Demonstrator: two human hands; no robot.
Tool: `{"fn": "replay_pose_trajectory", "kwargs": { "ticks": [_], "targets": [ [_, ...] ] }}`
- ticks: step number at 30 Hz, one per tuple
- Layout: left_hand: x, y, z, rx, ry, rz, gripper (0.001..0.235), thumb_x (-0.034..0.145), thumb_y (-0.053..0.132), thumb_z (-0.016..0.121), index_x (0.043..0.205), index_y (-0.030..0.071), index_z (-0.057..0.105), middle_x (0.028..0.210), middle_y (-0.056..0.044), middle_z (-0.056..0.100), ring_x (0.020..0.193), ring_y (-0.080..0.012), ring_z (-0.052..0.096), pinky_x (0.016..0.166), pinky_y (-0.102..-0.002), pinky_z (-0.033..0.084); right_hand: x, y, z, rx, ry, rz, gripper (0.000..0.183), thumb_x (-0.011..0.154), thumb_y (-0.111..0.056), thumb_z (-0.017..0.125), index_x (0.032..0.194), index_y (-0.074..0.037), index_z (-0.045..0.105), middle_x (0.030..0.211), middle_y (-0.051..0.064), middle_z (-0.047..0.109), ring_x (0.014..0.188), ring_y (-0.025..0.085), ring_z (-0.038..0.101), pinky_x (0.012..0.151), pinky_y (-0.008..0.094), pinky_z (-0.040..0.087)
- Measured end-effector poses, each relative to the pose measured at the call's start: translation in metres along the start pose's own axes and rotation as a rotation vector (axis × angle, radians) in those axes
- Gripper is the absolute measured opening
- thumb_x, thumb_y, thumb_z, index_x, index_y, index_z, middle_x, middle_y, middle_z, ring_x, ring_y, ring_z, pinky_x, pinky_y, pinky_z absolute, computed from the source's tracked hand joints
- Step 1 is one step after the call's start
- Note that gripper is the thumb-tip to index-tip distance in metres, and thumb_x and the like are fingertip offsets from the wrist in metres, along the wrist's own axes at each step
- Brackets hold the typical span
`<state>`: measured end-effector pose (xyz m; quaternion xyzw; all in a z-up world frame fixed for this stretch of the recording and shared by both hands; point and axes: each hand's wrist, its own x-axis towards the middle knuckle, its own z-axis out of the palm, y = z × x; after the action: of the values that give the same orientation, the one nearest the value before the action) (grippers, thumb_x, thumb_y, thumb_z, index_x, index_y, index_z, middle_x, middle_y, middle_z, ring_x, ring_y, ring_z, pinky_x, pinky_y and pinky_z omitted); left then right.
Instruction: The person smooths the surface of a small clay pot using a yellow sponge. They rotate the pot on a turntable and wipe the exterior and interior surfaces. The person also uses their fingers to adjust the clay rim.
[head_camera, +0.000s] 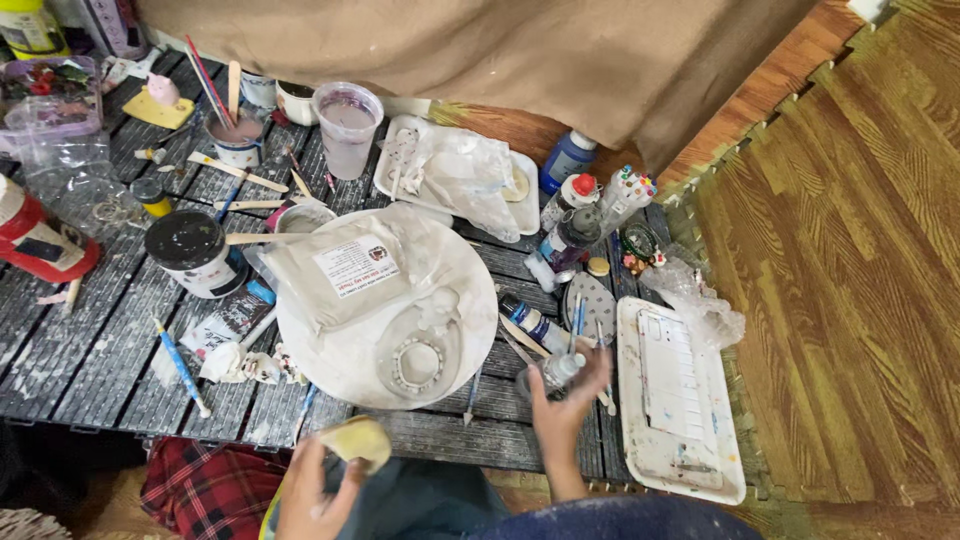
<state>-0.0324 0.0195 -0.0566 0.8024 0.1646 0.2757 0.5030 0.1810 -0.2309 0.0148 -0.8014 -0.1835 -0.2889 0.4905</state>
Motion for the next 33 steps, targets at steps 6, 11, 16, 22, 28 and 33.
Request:
{"fn": "replay_pose_trajectory", "kwargs": {
  "ticks": [6,11,16,22,28,33],
  "targets": [
    [0.011,0.044,0.025,0.026,-0.199,0.166,0.041,0.081,0.024,0.079,0.112,0.004,0.063,0.103,-0.019,0.070,0.096,-0.0392,0.067,0.086,-0.046,0.051,-0.049,-0.058,0.004,0.202,-0.280,-0.328,0.064,0.081,-0.009,0.071,0.138,0.003,0.045,0.133,0.020,0.058,0.132,0.029,0.054,0.117,0.047,0.040],
    [0.035,0.071,0.023,0.061,-0.223,0.417,0.047,0.086,0.024,0.077,0.128,0.008,0.063,0.113,-0.011,0.074,0.106,-0.0281,0.068,0.095,-0.042,0.048,-0.054,-0.072,0.026,0.633,-0.707,0.235,0.031,0.097,0.003,0.059,0.128,0.003,0.057,0.117,0.019,0.070,0.106,0.027,0.068,0.095,0.039,0.056],
    [0.035,0.059,0.005,0.352,0.114,0.296,0.049,0.080,0.025,0.077,0.125,0.016,0.061,0.125,-0.003,0.066,0.125,-0.0242,0.056,0.105,-0.047,0.035,-0.005,-0.088,0.032,0.242,-0.592,-0.055,0.038,0.099,-0.010,0.068,0.131,-0.003,0.050,0.110,0.009,0.070,0.095,0.020,0.074,0.080,0.030,0.060],
    [0.038,0.029,0.010,0.437,0.128,0.369,0.058,0.078,0.027,0.076,0.132,0.014,0.058,0.142,-0.006,0.055,0.134,-0.0291,0.048,0.110,-0.051,0.030,0.049,-0.128,0.054,-0.117,-0.827,-0.441,0.022,0.085,-0.018,0.078,0.106,-0.013,0.073,0.103,0.009,0.069,0.072,0.027,0.073,0.063,0.036,0.059],
    [0.032,0.021,0.013,0.471,0.116,0.398,0.058,0.079,0.026,0.077,0.134,0.017,0.058,0.144,-0.004,0.054,0.135,-0.0271,0.046,0.110,-0.051,0.030,0.049,-0.140,0.069,-0.257,-0.889,-0.453,0.017,0.090,-0.021,0.076,0.101,-0.010,0.069,0.103,0.008,0.069,0.078,0.029,0.073,0.069,0.040,0.058],
    [0.032,0.023,0.012,0.471,0.114,0.388,0.058,0.079,0.026,0.077,0.134,0.017,0.058,0.144,-0.003,0.054,0.135,-0.0262,0.046,0.111,-0.051,0.030,0.055,-0.139,0.070,-0.356,-1.115,-0.496,0.015,0.084,-0.014,0.073,0.098,-0.011,0.070,0.105,0.011,0.068,0.087,0.033,0.072,0.073,0.045,0.057]
  ]
}}
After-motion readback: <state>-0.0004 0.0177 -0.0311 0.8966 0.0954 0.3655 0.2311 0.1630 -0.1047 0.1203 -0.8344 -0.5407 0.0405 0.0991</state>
